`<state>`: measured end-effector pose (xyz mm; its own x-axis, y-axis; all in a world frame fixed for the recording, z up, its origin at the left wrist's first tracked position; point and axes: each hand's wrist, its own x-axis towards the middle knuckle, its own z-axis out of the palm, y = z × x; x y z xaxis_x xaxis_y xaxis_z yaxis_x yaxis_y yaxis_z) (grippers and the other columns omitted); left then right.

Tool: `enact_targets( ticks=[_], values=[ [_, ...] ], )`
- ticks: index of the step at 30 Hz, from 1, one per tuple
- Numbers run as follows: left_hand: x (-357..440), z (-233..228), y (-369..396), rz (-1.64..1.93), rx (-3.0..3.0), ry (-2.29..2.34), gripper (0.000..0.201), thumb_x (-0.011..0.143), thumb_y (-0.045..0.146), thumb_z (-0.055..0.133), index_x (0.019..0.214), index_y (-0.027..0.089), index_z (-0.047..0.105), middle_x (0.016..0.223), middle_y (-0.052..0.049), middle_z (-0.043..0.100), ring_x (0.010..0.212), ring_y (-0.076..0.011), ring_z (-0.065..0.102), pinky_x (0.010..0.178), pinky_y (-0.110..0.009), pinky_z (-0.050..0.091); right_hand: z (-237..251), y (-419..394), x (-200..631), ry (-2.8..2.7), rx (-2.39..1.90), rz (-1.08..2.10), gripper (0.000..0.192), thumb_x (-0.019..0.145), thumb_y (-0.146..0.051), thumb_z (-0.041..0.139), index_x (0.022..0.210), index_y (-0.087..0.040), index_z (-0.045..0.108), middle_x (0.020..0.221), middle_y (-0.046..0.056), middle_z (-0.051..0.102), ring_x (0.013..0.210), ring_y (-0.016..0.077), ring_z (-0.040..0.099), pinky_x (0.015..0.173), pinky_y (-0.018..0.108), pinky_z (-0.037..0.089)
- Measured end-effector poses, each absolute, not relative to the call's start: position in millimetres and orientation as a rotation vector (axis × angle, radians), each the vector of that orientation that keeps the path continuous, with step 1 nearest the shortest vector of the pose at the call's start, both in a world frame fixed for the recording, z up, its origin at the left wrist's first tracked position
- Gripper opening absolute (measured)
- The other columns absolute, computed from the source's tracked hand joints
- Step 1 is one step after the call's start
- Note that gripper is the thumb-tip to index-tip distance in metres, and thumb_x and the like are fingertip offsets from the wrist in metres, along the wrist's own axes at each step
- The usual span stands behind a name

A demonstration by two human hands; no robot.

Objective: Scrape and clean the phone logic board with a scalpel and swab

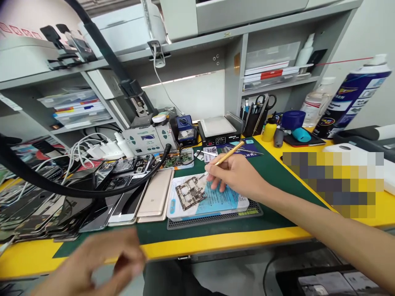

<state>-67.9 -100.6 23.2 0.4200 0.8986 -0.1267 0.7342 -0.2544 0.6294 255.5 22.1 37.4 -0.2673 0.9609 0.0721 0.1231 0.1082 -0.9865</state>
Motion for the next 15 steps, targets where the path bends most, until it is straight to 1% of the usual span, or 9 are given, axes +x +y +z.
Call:
enact_targets(
  ticks=[1, 2, 3, 5, 7, 9, 12, 15],
  values=[
    [-56, 36, -85, 0.417, 2.128, 1.364, 0.025, 0.104, 0.045, 0.055, 0.098, 0.026, 0.07, 0.096, -0.004, 0.071, 0.085, -0.0197, 0.066, 0.081, -0.034, 0.057, 37, 22, 256, -1.54, -1.095, 1.268, 0.043, 0.076, -0.052, 0.093, 0.081, -0.015, 0.073, 0.072, 0.007, 0.077, 0.056, 0.018, 0.071, 0.045, 0.024, 0.058],
    [-44, 46, -70, 0.523, 2.3, 1.364, 0.024, 0.102, 0.043, 0.057, 0.109, 0.024, 0.07, 0.103, -0.007, 0.072, 0.09, -0.0223, 0.067, 0.081, -0.037, 0.057, 38, 22, 256, -1.53, -1.092, 1.275, 0.043, 0.076, -0.052, 0.093, 0.082, -0.015, 0.072, 0.072, 0.007, 0.076, 0.056, 0.0179, 0.071, 0.045, 0.024, 0.058],
    [-32, 54, -56, 0.6, 2.462, 1.373, 0.031, 0.099, 0.043, 0.061, 0.119, 0.021, 0.068, 0.112, -0.01, 0.071, 0.1, -0.0266, 0.068, 0.087, -0.042, 0.058, 38, 23, 256, -1.521, -1.094, 1.281, 0.044, 0.076, -0.052, 0.093, 0.083, -0.015, 0.071, 0.072, 0.007, 0.076, 0.055, 0.0176, 0.071, 0.045, 0.024, 0.057],
    [-13, 59, -35, 0.575, 2.687, 1.356, 0.048, 0.092, 0.046, 0.068, 0.128, 0.014, 0.065, 0.118, -0.015, 0.071, 0.11, -0.0336, 0.067, 0.094, -0.05, 0.058, 38, 23, 256, -1.511, -1.1, 1.29, 0.044, 0.076, -0.052, 0.092, 0.084, -0.015, 0.071, 0.071, 0.006, 0.075, 0.054, 0.0169, 0.07, 0.044, 0.024, 0.057],
    [-1, 55, -22, 0.505, 2.799, 1.338, 0.05, 0.092, 0.045, 0.068, 0.128, 0.011, 0.065, 0.115, -0.016, 0.072, 0.11, -0.0362, 0.067, 0.096, -0.054, 0.058, 38, 23, 256, -1.51, -1.097, 1.299, 0.042, 0.078, -0.051, 0.091, 0.084, -0.015, 0.071, 0.071, 0.006, 0.075, 0.054, 0.0168, 0.07, 0.044, 0.024, 0.056],
    [5, 47, -17, 0.487, 2.84, 1.31, 0.044, 0.094, 0.039, 0.065, 0.126, 0.01, 0.066, 0.108, -0.015, 0.073, 0.103, -0.0352, 0.069, 0.092, -0.055, 0.06, 38, 23, 256, -1.507, -1.084, 1.311, 0.041, 0.079, -0.05, 0.09, 0.085, -0.015, 0.071, 0.073, 0.006, 0.075, 0.056, 0.0173, 0.071, 0.045, 0.024, 0.056],
    [5, 41, -11, 0.573, 2.854, 1.276, 0.04, 0.089, 0.034, 0.066, 0.122, 0.011, 0.066, 0.101, -0.013, 0.073, 0.094, -0.0322, 0.071, 0.083, -0.05, 0.062, 37, 24, 258, -1.478, -1.071, 1.336, 0.04, 0.079, -0.05, 0.091, 0.087, -0.016, 0.071, 0.075, 0.006, 0.076, 0.058, 0.018, 0.072, 0.045, 0.024, 0.056],
    [-5, 49, 2, 0.698, 2.808, 1.33, 0.043, 0.086, 0.035, 0.068, 0.124, 0.014, 0.065, 0.106, -0.012, 0.074, 0.094, -0.0302, 0.073, 0.082, -0.047, 0.063, 36, 27, 262, -1.367, -1.055, 1.349, 0.043, 0.076, -0.052, 0.093, 0.086, -0.016, 0.071, 0.074, 0.006, 0.075, 0.058, 0.0186, 0.072, 0.044, 0.024, 0.056]
  ],
)
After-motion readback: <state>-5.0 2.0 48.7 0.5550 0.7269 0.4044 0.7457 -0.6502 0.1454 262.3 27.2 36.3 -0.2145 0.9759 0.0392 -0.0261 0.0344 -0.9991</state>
